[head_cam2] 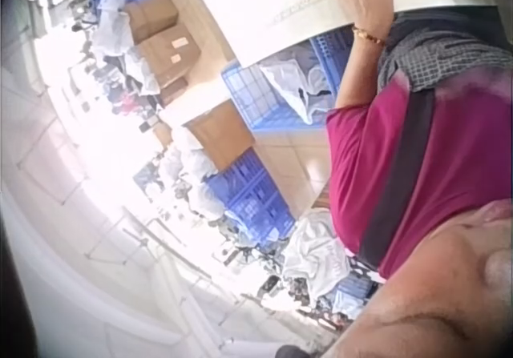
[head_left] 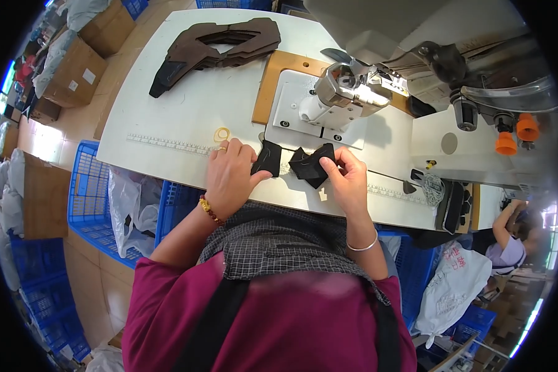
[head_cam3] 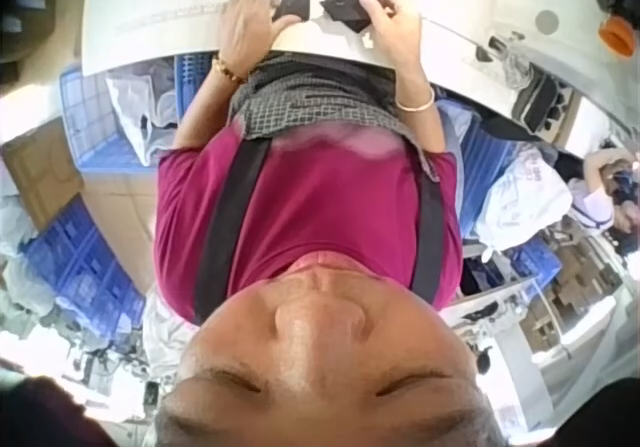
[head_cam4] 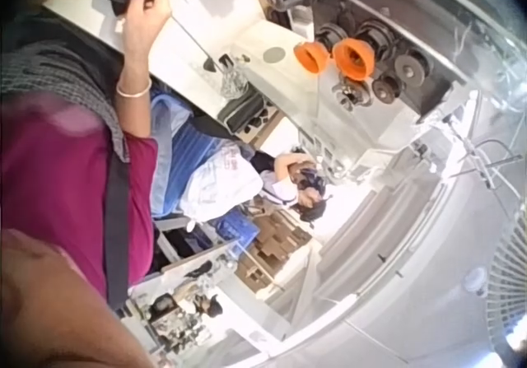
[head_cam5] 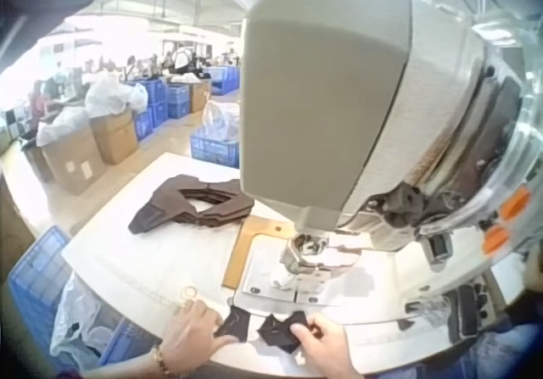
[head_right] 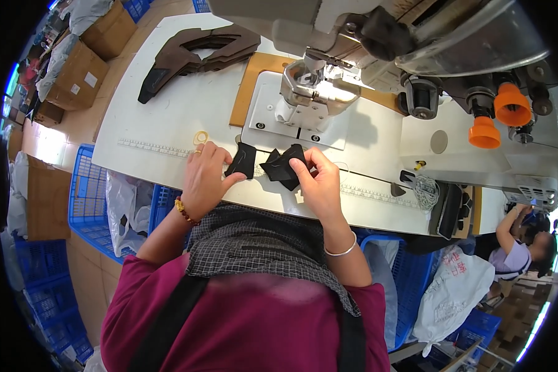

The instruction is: Stitch small black shoe components together using a sewing machine.

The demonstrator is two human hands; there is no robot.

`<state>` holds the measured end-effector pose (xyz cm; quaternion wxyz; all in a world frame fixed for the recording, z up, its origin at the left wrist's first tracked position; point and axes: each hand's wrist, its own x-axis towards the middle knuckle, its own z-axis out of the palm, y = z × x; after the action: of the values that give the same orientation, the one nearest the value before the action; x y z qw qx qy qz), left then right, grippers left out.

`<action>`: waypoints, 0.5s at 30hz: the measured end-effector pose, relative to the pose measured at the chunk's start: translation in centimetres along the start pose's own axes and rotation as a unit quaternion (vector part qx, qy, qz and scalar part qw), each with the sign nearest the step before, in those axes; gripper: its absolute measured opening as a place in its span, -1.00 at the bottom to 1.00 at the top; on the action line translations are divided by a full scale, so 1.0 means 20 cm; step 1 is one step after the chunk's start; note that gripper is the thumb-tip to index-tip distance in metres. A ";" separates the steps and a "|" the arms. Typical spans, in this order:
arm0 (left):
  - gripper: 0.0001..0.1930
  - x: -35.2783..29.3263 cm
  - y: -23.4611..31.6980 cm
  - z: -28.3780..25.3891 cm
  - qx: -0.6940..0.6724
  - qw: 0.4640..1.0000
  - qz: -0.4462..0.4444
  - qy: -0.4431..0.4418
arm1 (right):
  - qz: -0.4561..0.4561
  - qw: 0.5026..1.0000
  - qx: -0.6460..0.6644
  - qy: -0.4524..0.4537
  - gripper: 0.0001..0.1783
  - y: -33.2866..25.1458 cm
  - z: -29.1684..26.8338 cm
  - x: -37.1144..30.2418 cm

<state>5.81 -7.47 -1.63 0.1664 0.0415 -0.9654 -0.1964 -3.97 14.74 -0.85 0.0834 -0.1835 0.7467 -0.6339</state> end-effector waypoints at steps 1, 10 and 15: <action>-0.63 0.00 0.00 0.01 -0.001 1.000 0.002 0.000 | 0.000 1.000 -0.008 -0.003 -0.81 0.01 0.00 0.00; -0.79 0.07 0.02 0.00 -0.292 0.950 -0.089 -0.072 | 0.015 0.990 0.115 -0.082 -0.95 -0.01 -0.04 -0.02; -0.81 0.15 0.15 -0.01 -0.417 0.892 -0.113 -0.136 | -0.028 0.977 0.188 -0.093 -0.92 -0.07 -0.09 -0.05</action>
<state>2.95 -5.28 0.59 0.0119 0.0500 -0.7970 -0.6018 -3.40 16.50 0.76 0.1678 -0.2428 0.5975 -0.7455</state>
